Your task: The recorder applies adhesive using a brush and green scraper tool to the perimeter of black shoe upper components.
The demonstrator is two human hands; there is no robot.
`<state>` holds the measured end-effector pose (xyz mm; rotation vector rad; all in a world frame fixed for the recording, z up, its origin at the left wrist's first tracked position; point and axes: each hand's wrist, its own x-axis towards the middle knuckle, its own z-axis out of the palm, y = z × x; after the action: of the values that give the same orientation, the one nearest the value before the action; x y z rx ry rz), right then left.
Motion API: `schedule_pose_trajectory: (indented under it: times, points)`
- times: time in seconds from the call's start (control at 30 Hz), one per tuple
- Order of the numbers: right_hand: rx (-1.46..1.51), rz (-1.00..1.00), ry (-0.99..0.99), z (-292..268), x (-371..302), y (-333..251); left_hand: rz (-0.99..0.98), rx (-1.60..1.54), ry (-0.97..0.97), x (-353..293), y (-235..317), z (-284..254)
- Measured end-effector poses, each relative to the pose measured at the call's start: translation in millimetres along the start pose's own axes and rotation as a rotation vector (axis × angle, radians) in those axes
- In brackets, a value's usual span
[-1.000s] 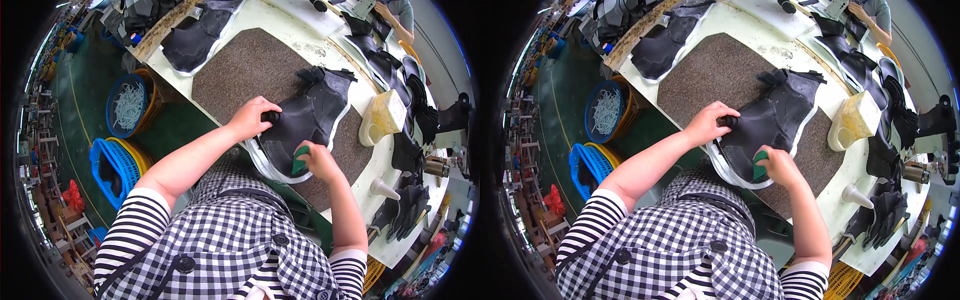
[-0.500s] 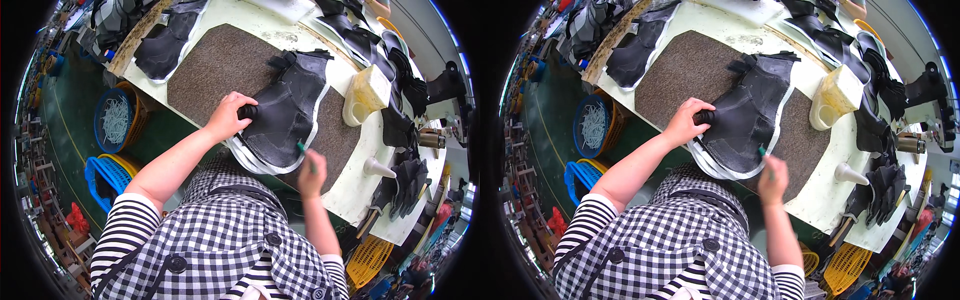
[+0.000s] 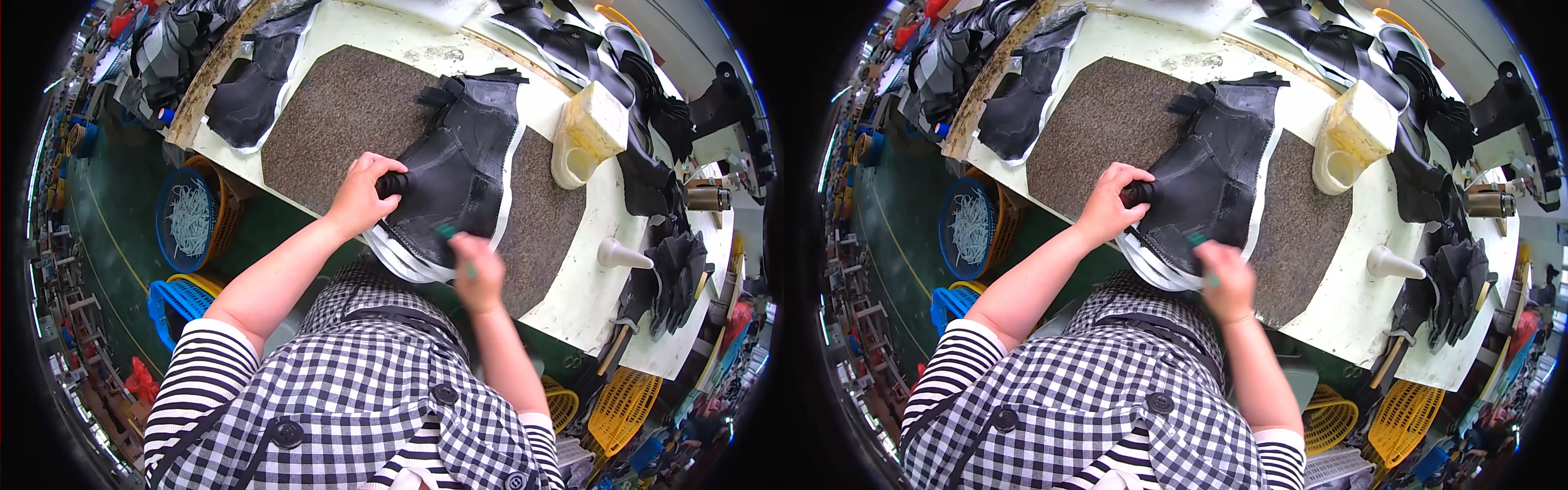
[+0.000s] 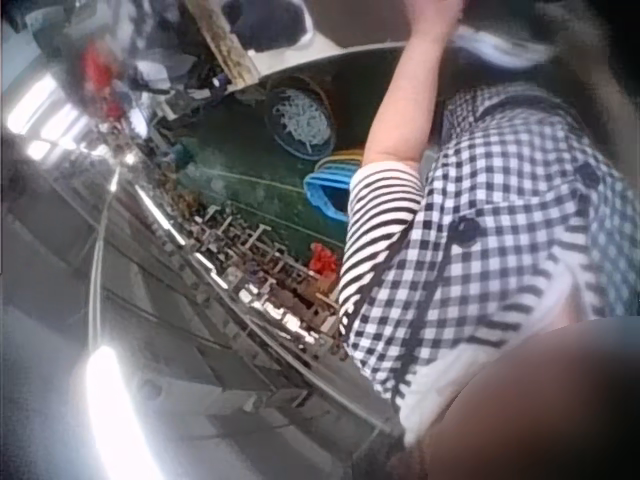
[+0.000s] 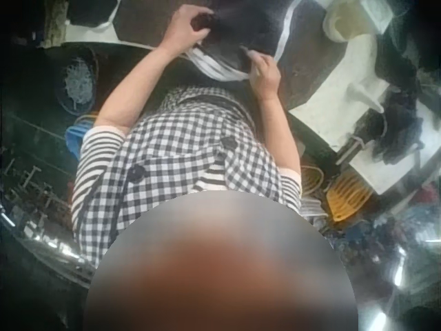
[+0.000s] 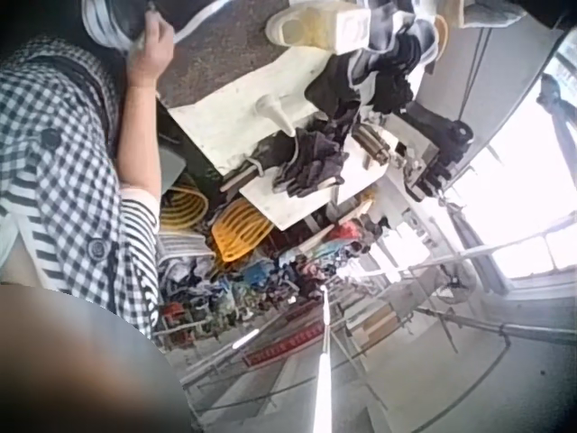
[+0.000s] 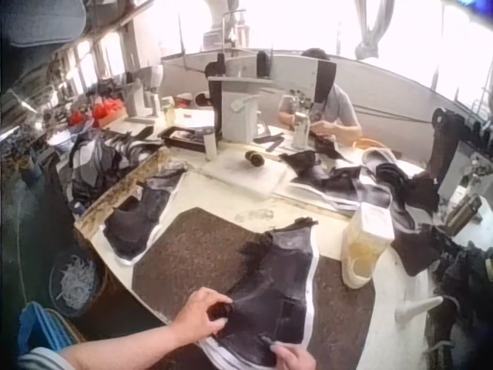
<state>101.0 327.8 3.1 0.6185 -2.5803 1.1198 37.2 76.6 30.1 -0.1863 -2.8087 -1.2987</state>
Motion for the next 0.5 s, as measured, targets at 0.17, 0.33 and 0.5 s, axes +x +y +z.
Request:
schedule_pose_trajectory:
  times: [0.17,0.33,0.5]
  points:
    - [-0.176,0.038,0.014,-24,-18,9,-0.036,-0.012,0.010,-1,-2,2]
    - [0.069,-0.094,-0.211,9,-21,-39,-0.037,-0.053,0.002,1,-2,3]
    - [-0.016,0.128,0.002,-1,32,-16,0.010,0.012,-0.004,4,-1,1]
